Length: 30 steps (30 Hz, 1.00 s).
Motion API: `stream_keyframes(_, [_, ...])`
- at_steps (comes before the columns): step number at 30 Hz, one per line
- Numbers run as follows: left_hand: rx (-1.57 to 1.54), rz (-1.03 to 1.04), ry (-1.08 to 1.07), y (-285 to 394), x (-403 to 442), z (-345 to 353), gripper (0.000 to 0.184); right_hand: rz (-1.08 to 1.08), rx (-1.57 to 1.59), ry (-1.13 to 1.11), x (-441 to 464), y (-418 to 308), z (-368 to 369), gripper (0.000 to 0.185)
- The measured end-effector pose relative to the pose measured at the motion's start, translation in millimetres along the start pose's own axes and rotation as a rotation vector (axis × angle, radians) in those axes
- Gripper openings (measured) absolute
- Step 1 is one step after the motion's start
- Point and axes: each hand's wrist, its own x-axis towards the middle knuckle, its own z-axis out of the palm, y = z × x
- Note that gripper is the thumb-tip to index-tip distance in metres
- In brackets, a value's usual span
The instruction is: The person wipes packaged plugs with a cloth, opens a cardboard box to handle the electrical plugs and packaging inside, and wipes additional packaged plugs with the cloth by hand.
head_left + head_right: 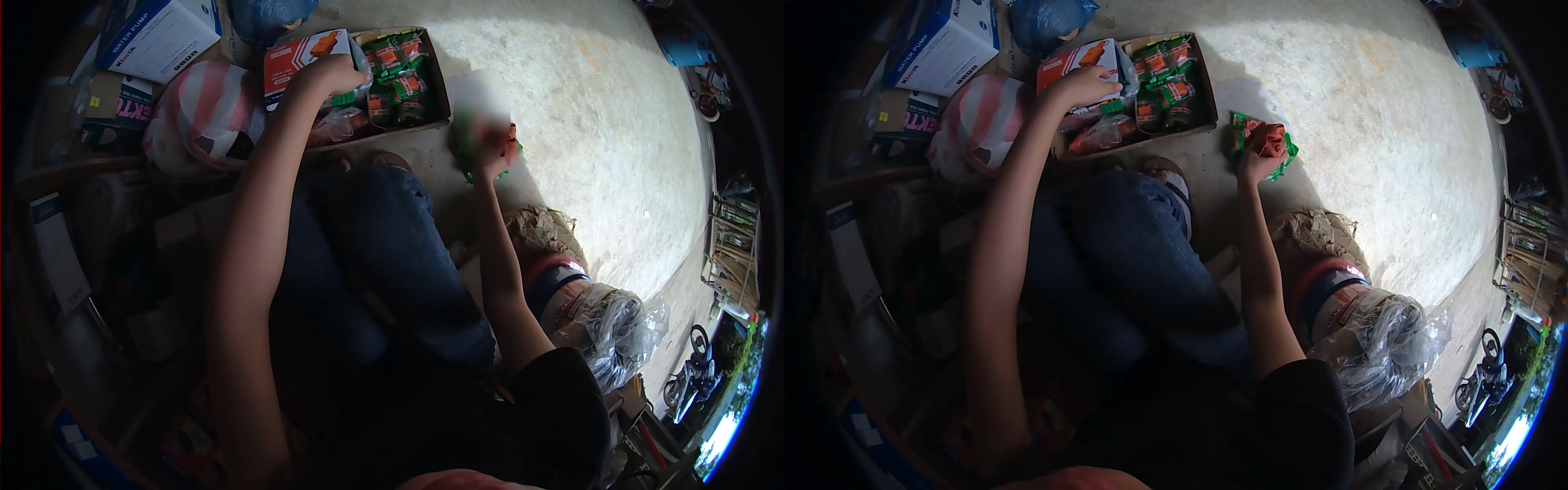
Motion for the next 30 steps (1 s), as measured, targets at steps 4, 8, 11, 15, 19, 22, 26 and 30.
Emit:
stream_keyframes(4, [-0.072,-0.039,-0.12,15,-7,-8,0.057,-0.105,0.065,-0.542,-11,-60,60,0.039])
stream_keyframes(8, [-0.064,-0.024,-0.052,19,-4,-5,0.053,-0.407,-0.358,-0.71,-45,-94,123,0.041])
stream_keyframes(11, [-0.035,-0.047,0.046,20,0,2,0.054,-0.526,-0.642,-0.731,-57,-85,144,0.03])
stream_keyframes(15, [0.052,-0.09,0.098,33,-13,-11,0.035,-0.384,-0.38,-0.801,-31,-86,131,0.033])
stream_keyframes(19, [0.127,-0.096,0.096,43,-12,-16,0.049,0.115,0.283,-0.504,-20,-85,100,0.036])
stream_keyframes(22, [0.169,0.065,0.254,39,-6,-14,0.055,0.816,1.224,-0.784,-10,-98,48,0.024])
stream_keyframes(26, [-0.52,0.346,0.131,50,0,-8,0.055,0.921,1.316,-0.918,4,-153,-6,0.029])
stream_keyframes(30, [-0.604,0.436,0.044,37,-14,-23,0.046,0.457,0.847,-0.759,12,-197,-13,0.016])
